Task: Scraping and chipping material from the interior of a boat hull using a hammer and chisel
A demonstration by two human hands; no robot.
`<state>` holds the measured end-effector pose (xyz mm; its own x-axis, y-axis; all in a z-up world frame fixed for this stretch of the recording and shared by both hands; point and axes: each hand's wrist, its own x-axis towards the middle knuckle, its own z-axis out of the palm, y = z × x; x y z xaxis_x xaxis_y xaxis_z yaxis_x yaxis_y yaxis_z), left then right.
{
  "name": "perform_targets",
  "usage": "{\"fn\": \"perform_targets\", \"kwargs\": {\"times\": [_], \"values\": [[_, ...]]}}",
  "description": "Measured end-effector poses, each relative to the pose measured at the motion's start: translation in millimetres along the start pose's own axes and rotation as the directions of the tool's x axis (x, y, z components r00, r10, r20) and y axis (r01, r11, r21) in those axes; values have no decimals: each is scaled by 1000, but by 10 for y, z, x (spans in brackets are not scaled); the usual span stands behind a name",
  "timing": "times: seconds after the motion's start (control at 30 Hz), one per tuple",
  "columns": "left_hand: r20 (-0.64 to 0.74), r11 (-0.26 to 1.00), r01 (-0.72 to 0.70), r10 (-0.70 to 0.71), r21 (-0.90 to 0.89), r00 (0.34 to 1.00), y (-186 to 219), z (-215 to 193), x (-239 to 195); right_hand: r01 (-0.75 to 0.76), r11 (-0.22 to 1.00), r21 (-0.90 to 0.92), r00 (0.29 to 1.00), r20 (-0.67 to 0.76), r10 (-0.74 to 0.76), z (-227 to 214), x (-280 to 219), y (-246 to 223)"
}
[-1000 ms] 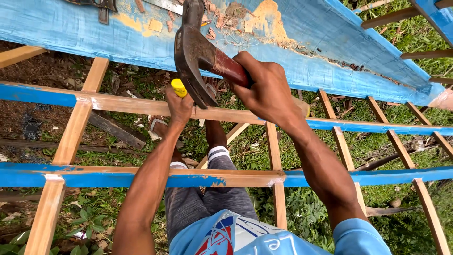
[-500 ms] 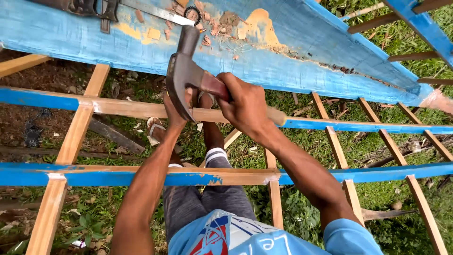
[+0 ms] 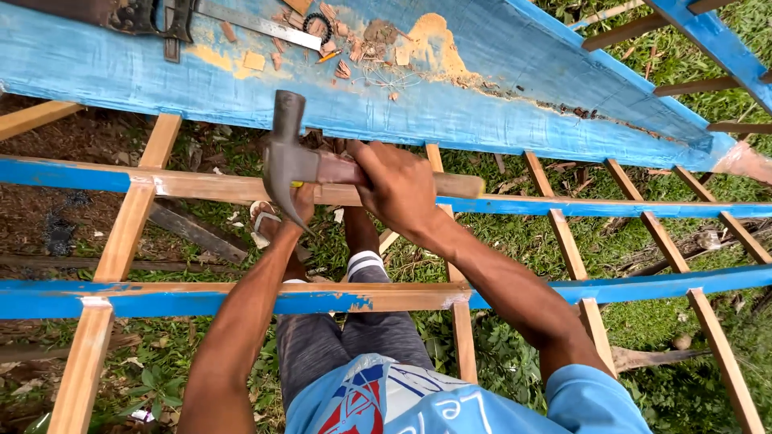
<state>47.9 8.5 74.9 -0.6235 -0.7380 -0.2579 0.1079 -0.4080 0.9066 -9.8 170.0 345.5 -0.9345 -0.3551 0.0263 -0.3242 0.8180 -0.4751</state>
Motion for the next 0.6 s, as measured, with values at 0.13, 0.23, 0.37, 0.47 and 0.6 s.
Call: {"fn": "perform_targets", "kwargs": {"times": [0.13,0.23,0.37,0.47,0.6], "values": [[111,903,417,-406,-101,907,280,-933,60,22,980,199,995,-104,-1,427,-461,184],[344,447,880,-811,-160,474,401,-1304,-38,-53,996,-67,770,633,84,4,-244,17],[127,537,824,-818,-181,561,101,-829,229,-145,988,-59,725,673,147,339,-254,417],[-162,600,786,-799,-148,579,264,-675,405,-334,940,-67,735,606,305,650,-717,464],[-68,673,733,-739,-99,670,181,-191,832,-402,915,-29,809,456,369,782,-830,854]]}}
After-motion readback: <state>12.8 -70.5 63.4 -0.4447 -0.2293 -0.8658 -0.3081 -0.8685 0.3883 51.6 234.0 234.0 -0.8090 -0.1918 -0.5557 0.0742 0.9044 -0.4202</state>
